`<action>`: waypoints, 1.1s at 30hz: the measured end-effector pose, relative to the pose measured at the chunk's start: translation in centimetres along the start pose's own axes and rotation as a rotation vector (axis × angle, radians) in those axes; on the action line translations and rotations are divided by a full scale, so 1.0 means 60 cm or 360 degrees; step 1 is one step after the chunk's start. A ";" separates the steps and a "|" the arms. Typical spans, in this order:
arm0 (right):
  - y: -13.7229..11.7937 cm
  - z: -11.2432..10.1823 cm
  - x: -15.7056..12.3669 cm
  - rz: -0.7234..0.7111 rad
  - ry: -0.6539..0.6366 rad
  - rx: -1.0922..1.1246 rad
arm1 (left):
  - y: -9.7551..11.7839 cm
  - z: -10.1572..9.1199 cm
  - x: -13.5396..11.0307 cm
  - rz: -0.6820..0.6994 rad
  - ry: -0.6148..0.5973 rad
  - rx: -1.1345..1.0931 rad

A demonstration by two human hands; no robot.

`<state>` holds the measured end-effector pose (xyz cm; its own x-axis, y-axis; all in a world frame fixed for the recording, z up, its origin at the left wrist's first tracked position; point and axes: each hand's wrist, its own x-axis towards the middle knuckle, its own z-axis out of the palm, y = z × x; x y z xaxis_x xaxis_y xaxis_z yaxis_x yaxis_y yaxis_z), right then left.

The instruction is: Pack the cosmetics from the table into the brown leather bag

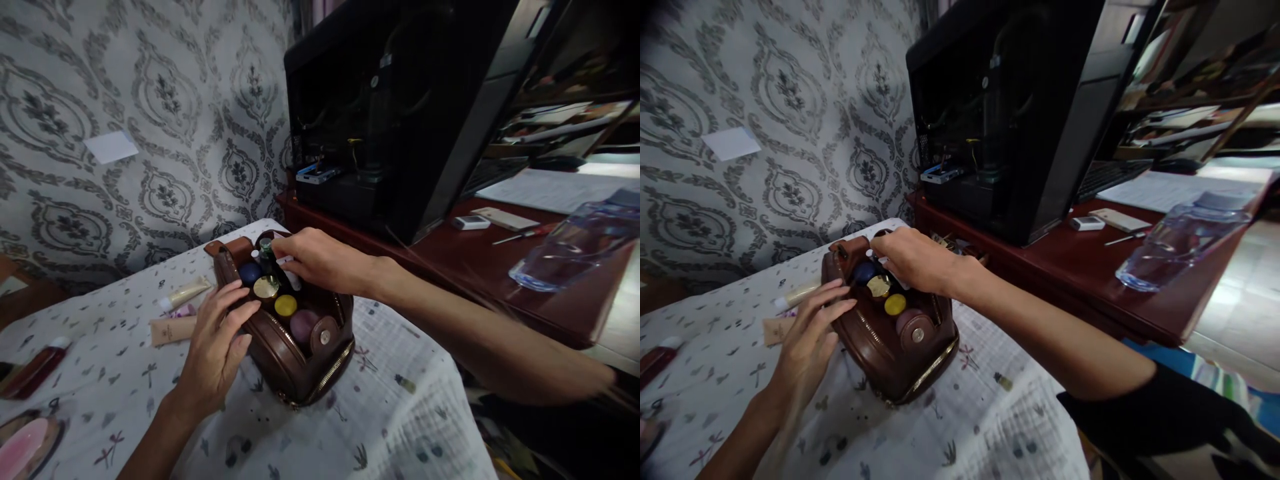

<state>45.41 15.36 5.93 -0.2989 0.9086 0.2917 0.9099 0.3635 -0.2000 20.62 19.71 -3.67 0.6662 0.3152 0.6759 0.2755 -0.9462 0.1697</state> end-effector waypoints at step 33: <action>-0.019 0.018 0.014 0.0234 -0.0300 -0.0639 | 0.004 0.006 -0.002 0.0025 0.0033 -0.0021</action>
<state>43.80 15.92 5.36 -0.1719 0.9795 0.1047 0.9747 0.1537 0.1621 20.86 19.48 -3.95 0.6556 0.2989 0.6935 0.2561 -0.9519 0.1682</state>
